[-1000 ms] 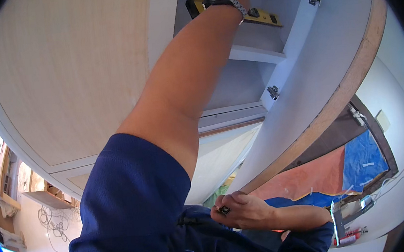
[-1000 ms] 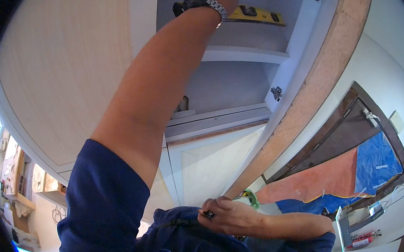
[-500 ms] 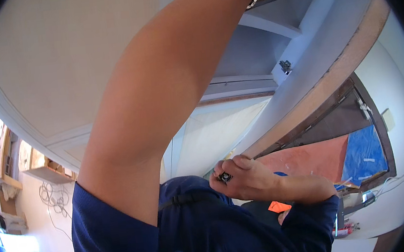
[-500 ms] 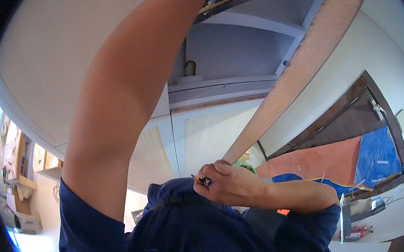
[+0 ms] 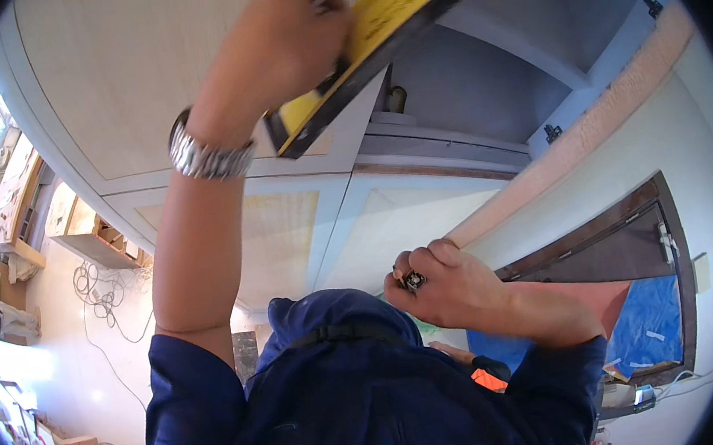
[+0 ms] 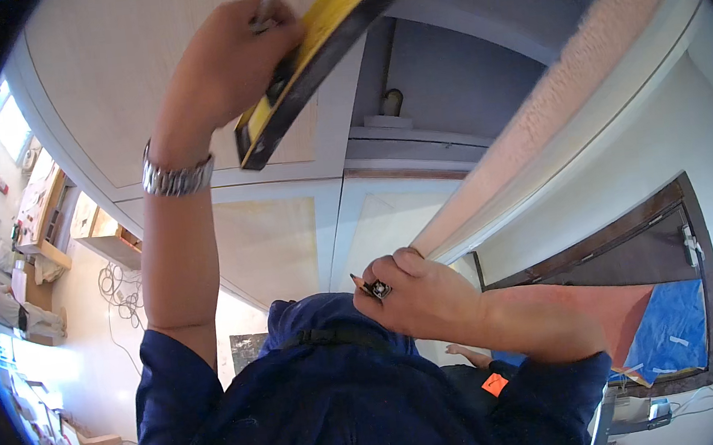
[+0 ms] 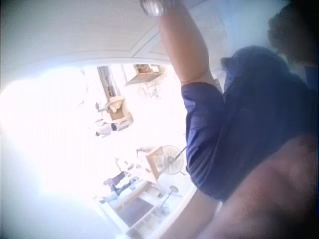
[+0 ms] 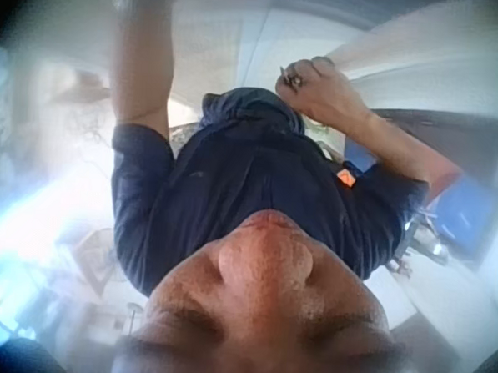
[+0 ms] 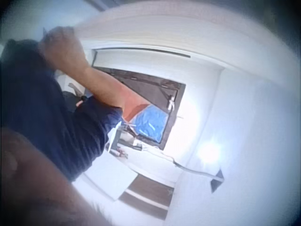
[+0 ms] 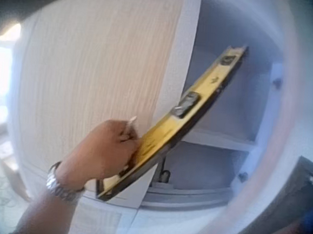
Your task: The person uses a level and a pencil to mark the alignment across two cabinet doors, and then uses a screwdriver to adjust the hinges inside the cabinet frame.
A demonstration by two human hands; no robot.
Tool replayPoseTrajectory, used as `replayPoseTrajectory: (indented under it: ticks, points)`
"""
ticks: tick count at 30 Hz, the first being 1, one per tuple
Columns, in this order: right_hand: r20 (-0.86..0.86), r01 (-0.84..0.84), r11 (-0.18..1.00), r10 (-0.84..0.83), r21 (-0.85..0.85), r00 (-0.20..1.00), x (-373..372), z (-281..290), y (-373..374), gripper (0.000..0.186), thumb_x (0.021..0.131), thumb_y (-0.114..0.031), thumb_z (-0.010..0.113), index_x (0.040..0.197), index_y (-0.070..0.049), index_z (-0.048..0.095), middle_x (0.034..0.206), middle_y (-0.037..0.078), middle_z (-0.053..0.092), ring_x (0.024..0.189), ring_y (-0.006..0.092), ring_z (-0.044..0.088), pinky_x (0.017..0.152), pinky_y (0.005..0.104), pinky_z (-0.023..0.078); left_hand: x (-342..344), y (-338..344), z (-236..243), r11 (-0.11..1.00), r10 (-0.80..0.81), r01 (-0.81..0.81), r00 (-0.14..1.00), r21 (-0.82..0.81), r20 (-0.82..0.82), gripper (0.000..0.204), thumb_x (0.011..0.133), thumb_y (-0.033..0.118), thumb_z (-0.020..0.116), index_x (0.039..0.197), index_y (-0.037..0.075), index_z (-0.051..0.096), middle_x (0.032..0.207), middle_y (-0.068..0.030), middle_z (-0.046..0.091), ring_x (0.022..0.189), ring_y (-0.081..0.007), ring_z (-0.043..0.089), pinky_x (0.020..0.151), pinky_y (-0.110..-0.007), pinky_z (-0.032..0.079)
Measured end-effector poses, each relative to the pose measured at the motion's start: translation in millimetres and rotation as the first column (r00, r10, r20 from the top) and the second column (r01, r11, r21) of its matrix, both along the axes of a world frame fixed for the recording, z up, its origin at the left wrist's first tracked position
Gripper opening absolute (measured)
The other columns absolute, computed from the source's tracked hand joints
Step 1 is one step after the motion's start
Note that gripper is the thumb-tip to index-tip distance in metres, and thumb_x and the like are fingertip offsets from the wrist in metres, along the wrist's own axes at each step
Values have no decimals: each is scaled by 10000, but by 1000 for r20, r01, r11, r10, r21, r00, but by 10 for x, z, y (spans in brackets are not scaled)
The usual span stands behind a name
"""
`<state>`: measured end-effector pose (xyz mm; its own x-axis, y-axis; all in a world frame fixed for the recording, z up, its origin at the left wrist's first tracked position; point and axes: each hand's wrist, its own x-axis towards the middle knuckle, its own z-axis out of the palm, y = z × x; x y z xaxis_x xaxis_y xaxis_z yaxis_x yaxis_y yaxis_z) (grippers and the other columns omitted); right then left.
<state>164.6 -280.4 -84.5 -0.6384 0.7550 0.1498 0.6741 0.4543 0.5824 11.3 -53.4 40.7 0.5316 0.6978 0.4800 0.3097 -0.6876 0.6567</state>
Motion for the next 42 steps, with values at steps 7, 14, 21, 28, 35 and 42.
replayPoseTrajectory:
  ticks: [7, 14, 21, 28, 35, 42]
  points:
    - [-24, -63, 996, 62, -66, 998, 135, -3, 331, 187, 791, -205, 628, 972, -161, 646, 905, -31, 618, 899, 160, 533, 829, 317, 407, -546, 91, -810, 961, 124, -27, 932, -275, 342, 147, 952, 81, 575, 923, -5, 690, 840, -83, 708, 721, -150, 646, 663, -286, 495]
    - [-59, -175, 985, 175, 11, 983, 340, -55, 838, 168, 816, -221, 631, 954, -140, 683, 738, -42, 598, 934, 179, 544, 938, 349, 407, -1218, 115, -1487, 939, 78, 157, 767, -305, 637, 196, 966, 58, 572, 1119, -52, 626, 999, -206, 711, 930, -295, 711, 849, -419, 587]
    - [-211, -165, 986, 167, 24, 963, 746, -281, 1234, 142, 821, -199, 657, 957, -170, 684, 878, -40, 638, 1041, 198, 575, 1027, 345, 432, -1493, 273, -1941, 952, -53, 250, 702, -177, 710, 396, 981, 239, 639, 1250, -39, 557, 1078, -226, 656, 993, -329, 653, 918, -468, 545]
    - [-298, -81, 928, 198, 364, 934, 1482, -209, 1293, 326, 899, -258, 634, 1189, -405, 614, 1449, -73, 540, 1355, 204, 489, 1121, 375, 440, -2423, 466, -2161, 835, 441, -434, 896, 338, 59, 397, 1005, 141, 535, 1302, -123, 537, 1219, -256, 639, 1077, -346, 655, 969, -454, 549]
    - [-544, -11, 803, 414, 596, 730, 1962, -1088, 1260, 342, 941, -190, 518, 1252, -307, 598, 1512, 105, 509, 1458, 263, 401, 1248, 544, 187, -2310, 558, -1767, 435, 743, 30, 552, 900, -378, 421, 1015, 132, 461, 1372, -91, 436, 1299, -260, 589, 1176, -367, 623, 1024, -488, 525]
    - [-549, 210, 898, 40, 386, 835, 1767, -1204, 1143, 503, 961, -219, 577, 1377, -487, 495, 1561, -201, 409, 1465, 137, 373, 1228, 429, 238, -2101, 825, -1567, 805, 417, -473, 881, 360, 224, 476, 998, 207, 541, 1370, -76, 446, 1258, -211, 598, 1139, -324, 624, 1010, -450, 525]
